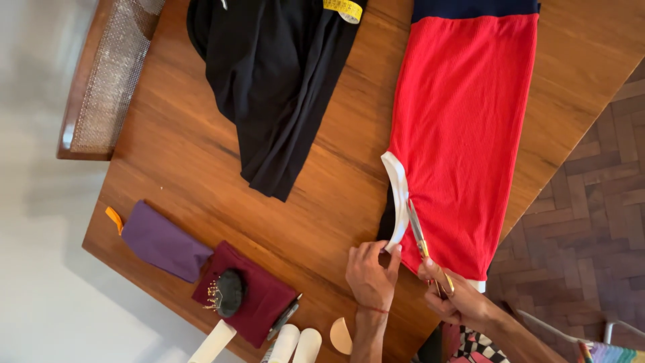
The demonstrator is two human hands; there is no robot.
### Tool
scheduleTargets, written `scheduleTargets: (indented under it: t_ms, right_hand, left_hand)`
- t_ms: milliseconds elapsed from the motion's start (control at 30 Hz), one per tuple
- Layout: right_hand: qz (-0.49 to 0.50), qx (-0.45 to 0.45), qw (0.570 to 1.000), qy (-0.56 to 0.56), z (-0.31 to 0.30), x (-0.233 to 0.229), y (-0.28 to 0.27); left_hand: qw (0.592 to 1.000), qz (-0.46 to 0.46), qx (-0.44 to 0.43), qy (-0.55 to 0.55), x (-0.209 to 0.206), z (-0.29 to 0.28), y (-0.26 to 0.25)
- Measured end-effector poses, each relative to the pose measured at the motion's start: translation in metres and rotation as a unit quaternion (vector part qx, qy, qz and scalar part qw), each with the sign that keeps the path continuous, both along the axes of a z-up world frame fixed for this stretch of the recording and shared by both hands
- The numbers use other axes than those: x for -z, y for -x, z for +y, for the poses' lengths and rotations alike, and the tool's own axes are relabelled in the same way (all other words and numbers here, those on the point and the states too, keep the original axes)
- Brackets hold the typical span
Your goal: Measuring and cutting black fabric with scissors using a red and white garment as a template
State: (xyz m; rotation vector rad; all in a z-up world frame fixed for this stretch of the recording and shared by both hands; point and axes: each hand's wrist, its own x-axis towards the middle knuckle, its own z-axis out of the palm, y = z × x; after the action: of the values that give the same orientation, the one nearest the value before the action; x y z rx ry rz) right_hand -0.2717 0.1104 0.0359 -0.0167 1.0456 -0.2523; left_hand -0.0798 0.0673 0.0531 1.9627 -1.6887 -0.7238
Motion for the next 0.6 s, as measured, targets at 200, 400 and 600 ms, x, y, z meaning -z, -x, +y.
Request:
scheduleTargets:
  t_ms: [200, 400, 600]
  right_hand:
    - [0.044, -0.090, 0.993, 0.056, 0.000, 0.006, 0.000]
    - [0.076, -0.116, 0.990, 0.029, -0.007, 0.000, -0.004]
    - [0.027, -0.059, 0.997, -0.036, -0.024, -0.022, -0.013]
  left_hand:
    - [1.000, -0.021, 0.000, 0.006, 0.007, 0.004, 0.002]
    - [0.999, -0.027, -0.005, 0.017, 0.012, 0.007, 0.002]
    - [0.999, -0.044, 0.007, 0.026, 0.019, 0.008, 0.000]
